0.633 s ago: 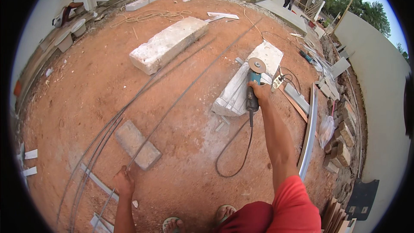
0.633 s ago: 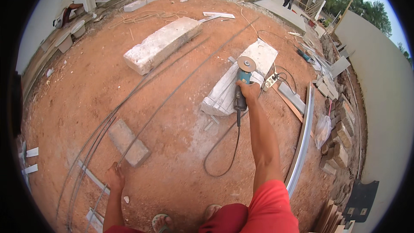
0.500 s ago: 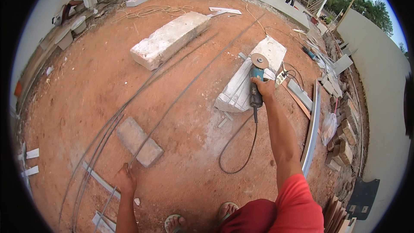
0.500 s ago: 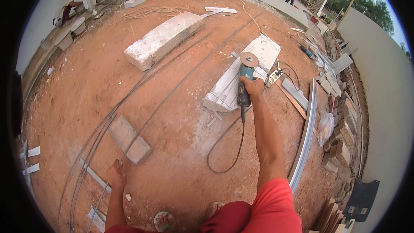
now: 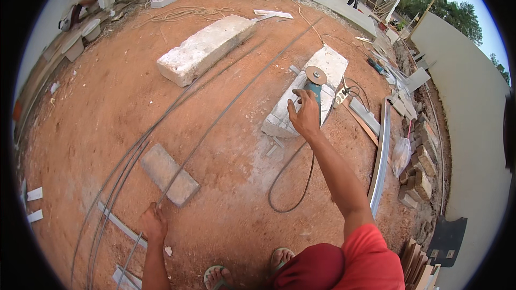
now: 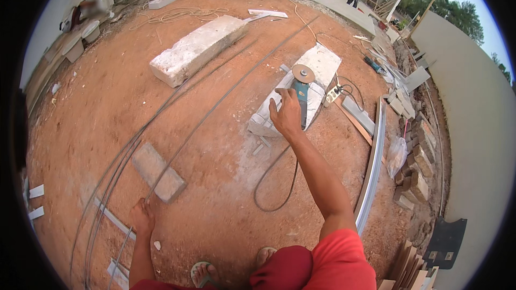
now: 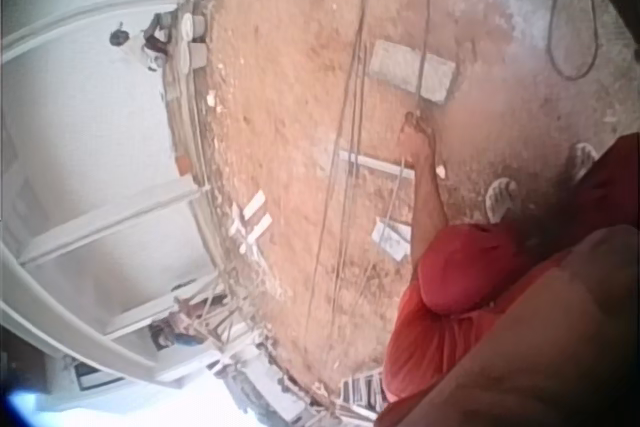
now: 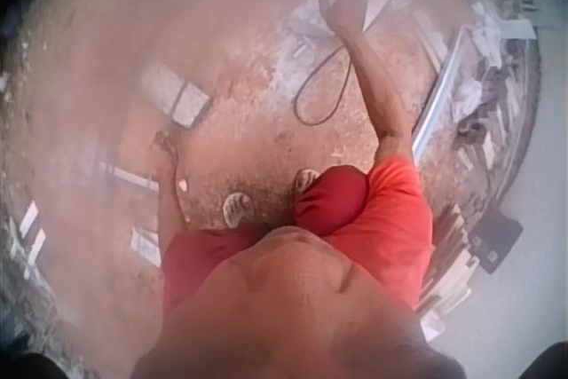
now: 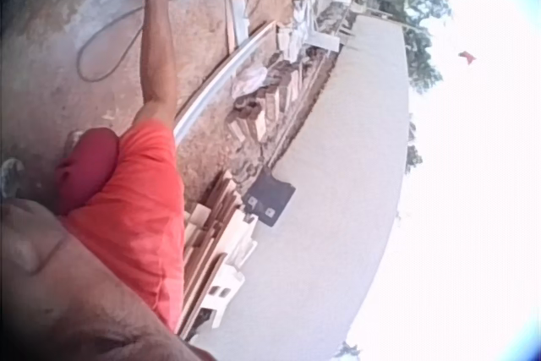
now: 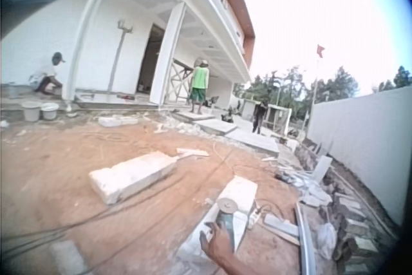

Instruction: The person measures metal rods using a tape measure and cuts them to size with an angle grinder. They repeatedly align the rods on the ground, mark the cutting points, and use the power tool to sever the metal, creating sparks during the process.

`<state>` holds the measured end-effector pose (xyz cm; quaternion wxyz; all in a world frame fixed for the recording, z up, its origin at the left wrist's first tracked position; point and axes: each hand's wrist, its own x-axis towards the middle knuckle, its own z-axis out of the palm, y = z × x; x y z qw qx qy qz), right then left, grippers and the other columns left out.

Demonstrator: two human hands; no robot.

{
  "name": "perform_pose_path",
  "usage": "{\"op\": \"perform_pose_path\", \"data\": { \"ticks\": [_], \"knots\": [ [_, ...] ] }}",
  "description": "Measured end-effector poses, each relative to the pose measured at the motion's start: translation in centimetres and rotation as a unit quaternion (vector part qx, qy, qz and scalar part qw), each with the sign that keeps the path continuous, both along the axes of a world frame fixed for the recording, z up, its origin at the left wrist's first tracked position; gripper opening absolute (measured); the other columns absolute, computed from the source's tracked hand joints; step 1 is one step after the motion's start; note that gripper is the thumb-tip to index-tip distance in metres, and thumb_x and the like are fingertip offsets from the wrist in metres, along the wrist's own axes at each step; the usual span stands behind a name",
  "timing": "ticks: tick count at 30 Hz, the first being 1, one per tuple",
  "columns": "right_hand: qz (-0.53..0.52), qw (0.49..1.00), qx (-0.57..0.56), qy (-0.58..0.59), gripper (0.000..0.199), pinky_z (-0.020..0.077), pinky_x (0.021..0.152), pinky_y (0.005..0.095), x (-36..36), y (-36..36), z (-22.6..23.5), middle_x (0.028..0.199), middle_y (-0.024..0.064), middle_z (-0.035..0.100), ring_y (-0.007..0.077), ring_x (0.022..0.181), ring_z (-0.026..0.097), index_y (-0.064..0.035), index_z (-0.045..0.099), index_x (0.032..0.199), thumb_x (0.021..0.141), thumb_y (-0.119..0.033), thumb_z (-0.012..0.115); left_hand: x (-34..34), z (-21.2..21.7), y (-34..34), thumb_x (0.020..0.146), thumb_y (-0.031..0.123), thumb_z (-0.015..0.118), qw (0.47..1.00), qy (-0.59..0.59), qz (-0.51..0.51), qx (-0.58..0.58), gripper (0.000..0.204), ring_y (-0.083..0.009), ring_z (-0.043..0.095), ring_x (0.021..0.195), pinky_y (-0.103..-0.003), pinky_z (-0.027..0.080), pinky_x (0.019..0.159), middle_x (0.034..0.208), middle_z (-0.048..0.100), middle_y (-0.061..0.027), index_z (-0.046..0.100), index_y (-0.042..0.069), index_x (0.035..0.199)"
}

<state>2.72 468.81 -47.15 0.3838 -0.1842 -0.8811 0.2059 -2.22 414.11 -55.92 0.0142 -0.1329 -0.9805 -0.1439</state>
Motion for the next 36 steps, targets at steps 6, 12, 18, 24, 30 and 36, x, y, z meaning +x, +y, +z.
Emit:
{"op": "perform_pose_path", "data": {
  "ticks": [6,12,18,24,30,36],
  "knots": [
    [0.147,0.917,0.223,-0.296,0.051,0.053,0.099,0.0449,-9.4,-6.1,-2.6,0.143,0.0122,0.056,0.032,0.129,0.058,-0.0087,0.049,0.147,0.097,-0.008,0.06,-0.2,1.1,0.7,0.101,0.022,0.059,0.998,-0.055,0.015,0.035,0.025,-0.0474,0.068,0.074,-0.053,0.051,0.068,0.074,0.065,-0.0283,0.07,-0.001,0.094],
    [0.161,0.859,0.311,-0.374,0.049,0.044,0.11,0.0531,-15.0,-8.1,-5.0,0.149,0.0073,0.053,0.0276,0.145,0.044,-0.0173,0.048,0.149,0.101,-0.016,0.057,-0.4,2.1,-0.6,0.102,0.025,0.059,0.998,-0.013,-0.009,0.06,0.03,-0.0464,0.068,0.075,-0.052,0.052,0.068,0.074,0.066,-0.0269,0.071,-0.001,0.095],
    [0.19,0.903,0.304,-0.239,0.022,0.0449,0.105,0.0486,-16.7,-7.5,-2.3,0.12,0.0089,0.069,0.0274,0.123,0.06,-0.0113,0.064,0.117,0.1,-0.025,0.061,-1.1,9.8,-1.9,0.104,0.026,0.058,0.999,0.022,-0.008,0.031,0.033,-0.0421,0.064,0.063,-0.05,0.049,0.063,0.067,0.062,-0.0255,0.071,-0.002,0.093],
    [0.197,0.935,0.294,0.031,0.012,0.0491,0.092,0.0415,-21.1,-11.3,10.2,0.094,0.0116,0.07,0.0294,0.099,0.066,-0.0056,0.064,0.096,0.094,-0.017,0.064,-4.0,24.1,-4.5,0.109,0.032,0.055,0.982,0.154,0.1,0.049,0.042,-0.0254,0.049,0.053,-0.044,0.042,0.055,0.059,0.05,-0.0175,0.071,-0.005,0.098],
    [0.069,0.937,0.211,0.27,0.009,0.0498,0.081,0.0447,-23.8,-15.0,23.4,0.084,0.0106,0.068,0.0315,0.087,0.067,-0.0072,0.062,0.088,0.091,-0.013,0.068,-7.8,35.3,-4.4,0.108,0.039,0.057,0.854,0.495,0.096,0.13,0.045,-0.0236,0.055,0.065,-0.04,0.043,0.061,0.075,0.062,-0.0175,0.073,-0.003,0.114],
    [0.144,0.926,0.295,0.187,0.013,0.0492,0.079,0.0443,-21.3,-10.6,22.6,0.085,0.0098,0.068,0.0304,0.087,0.067,-0.0077,0.061,0.092,0.093,-0.018,0.069,-3.0,36.2,-1.4,0.11,0.039,0.054,0.94,0.293,0.107,0.137,0.043,-0.0206,0.042,0.065,-0.04,0.038,0.06,0.071,0.052,-0.0097,0.061,-0.001,0.093]
  ]
}}
